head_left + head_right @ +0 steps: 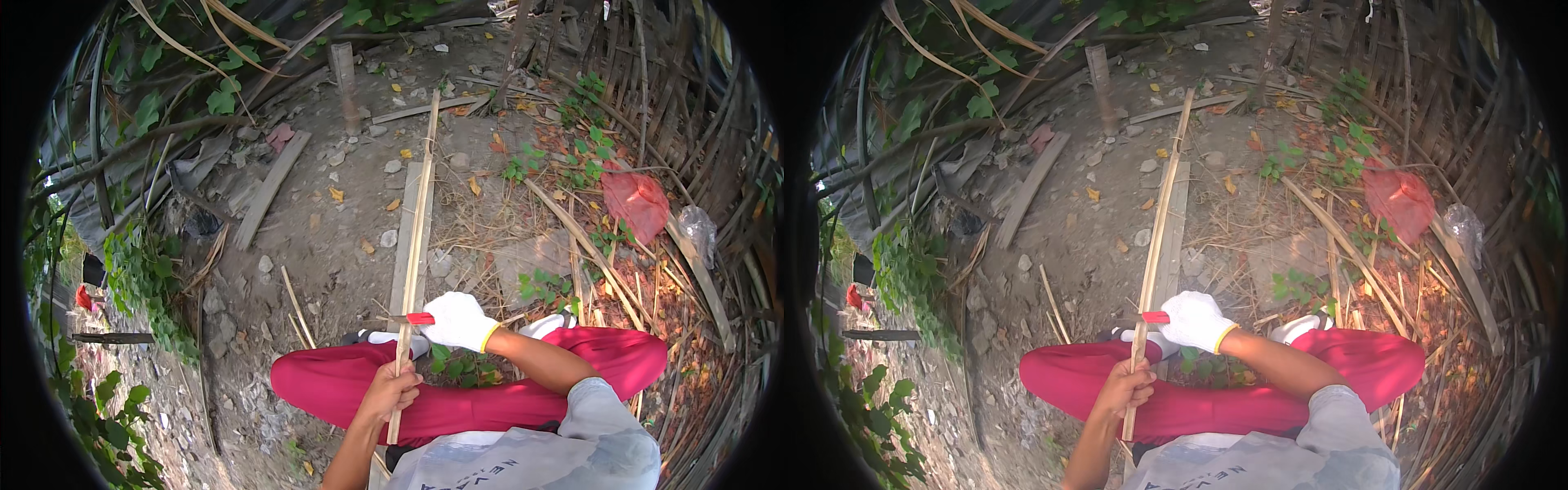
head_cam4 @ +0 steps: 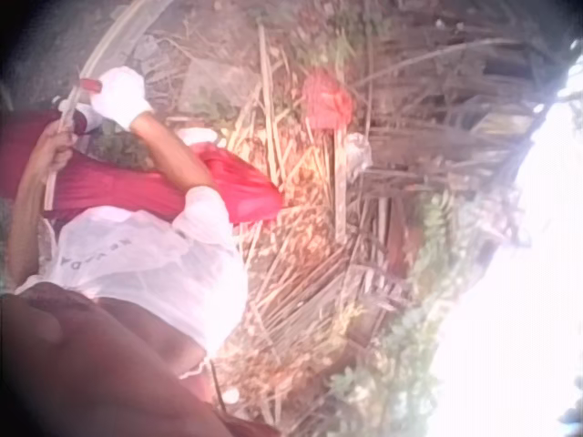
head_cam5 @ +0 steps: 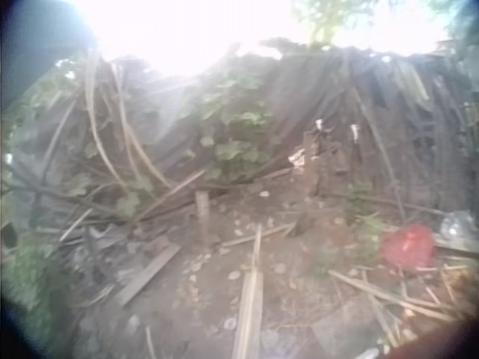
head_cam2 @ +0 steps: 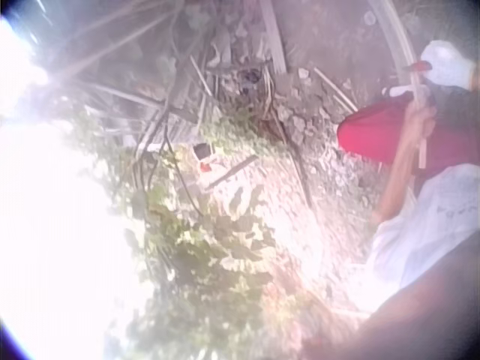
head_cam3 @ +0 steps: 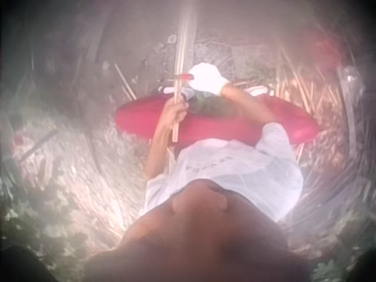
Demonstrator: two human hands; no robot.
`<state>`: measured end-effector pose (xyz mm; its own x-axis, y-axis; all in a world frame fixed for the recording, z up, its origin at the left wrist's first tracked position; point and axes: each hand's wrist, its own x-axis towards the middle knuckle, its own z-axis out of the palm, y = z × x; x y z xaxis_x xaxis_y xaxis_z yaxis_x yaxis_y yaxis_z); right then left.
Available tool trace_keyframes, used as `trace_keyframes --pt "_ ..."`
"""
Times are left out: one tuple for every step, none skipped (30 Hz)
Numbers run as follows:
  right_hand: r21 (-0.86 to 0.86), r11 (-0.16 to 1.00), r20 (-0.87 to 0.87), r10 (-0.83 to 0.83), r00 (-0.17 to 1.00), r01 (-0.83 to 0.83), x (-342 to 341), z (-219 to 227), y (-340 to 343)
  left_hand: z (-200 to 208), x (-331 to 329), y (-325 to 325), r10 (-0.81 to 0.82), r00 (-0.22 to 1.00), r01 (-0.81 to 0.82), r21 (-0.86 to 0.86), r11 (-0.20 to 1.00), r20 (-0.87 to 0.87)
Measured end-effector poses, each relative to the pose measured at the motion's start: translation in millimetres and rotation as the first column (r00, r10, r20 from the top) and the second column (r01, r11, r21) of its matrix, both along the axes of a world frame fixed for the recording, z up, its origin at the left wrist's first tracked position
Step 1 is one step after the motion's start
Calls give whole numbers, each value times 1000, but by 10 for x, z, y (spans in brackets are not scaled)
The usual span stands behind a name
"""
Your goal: The person sits cross-legged on the ground and uses a red utility knife to shave and smooth a long bamboo stick. They hold the stick with their left hand and scrape the surface with the knife in their right hand, occasionally rotating the stick to work on different sides.
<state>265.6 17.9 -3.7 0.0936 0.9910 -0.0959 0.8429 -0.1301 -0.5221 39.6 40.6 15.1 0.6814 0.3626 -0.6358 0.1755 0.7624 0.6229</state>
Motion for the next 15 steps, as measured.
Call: trace_keyframes --pt "-46 999 -13 13 1000 -14 32 21 -11 -19 71 40 -6 1000 6 3 1000 8" --pt "-76 997 -3 8 1000 -8 47 50 -22 -30 137 68 -12 1000 12 7 1000 17" --pt "-107 994 8 3 1000 -3 58 86 -35 -42 194 87 -18 1000 18 10 1000 25" --pt "-139 990 18 1 1000 2 73 103 -50 -58 249 88 -27 1000 26 24 999 17" --pt "-128 992 38 -12 999 16 99 85 -56 -73 299 84 -35 999 34 37 999 8" --pt "-116 993 57 -23 998 30 134 40 -55 -90 339 74 -42 999 41 51 998 0" --pt "-104 994 74 -38 997 45 164 -17 -51 -117 377 53 -57 998 60 96 994 -33" --pt "-121 991 78 -45 996 54 178 -73 -40 -143 410 31 -69 995 78 140 987 -67" --pt "-138 988 82 -51 995 62 184 -139 -28 -157 428 19 -80 992 98 183 978 -101" --pt "-154 985 86 -60 994 73 201 -222 -11 -153 446 19 -87 990 108 201 974 -115" --pt "-124 989 93 -71 993 82 214 -345 -2 -129 462 10 -96 987 123 217 968 -129" --pt "-94 991 100 -81 992 91 220 -485 7 -116 478 6 -105 984 136 234 963 -142" --pt "-61 994 103 -85 991 92 199 -493 31 -129 457 13 -101 983 138 250 958 -153" --pt "-67 993 105 -93 990 100 176 -502 56 -157 420 20 -97 982 138 266 954 -164" --pt "-72 991 107 -100 989 108 138 -510 97 -171 395 27 -91 980 139 282 949 -175"
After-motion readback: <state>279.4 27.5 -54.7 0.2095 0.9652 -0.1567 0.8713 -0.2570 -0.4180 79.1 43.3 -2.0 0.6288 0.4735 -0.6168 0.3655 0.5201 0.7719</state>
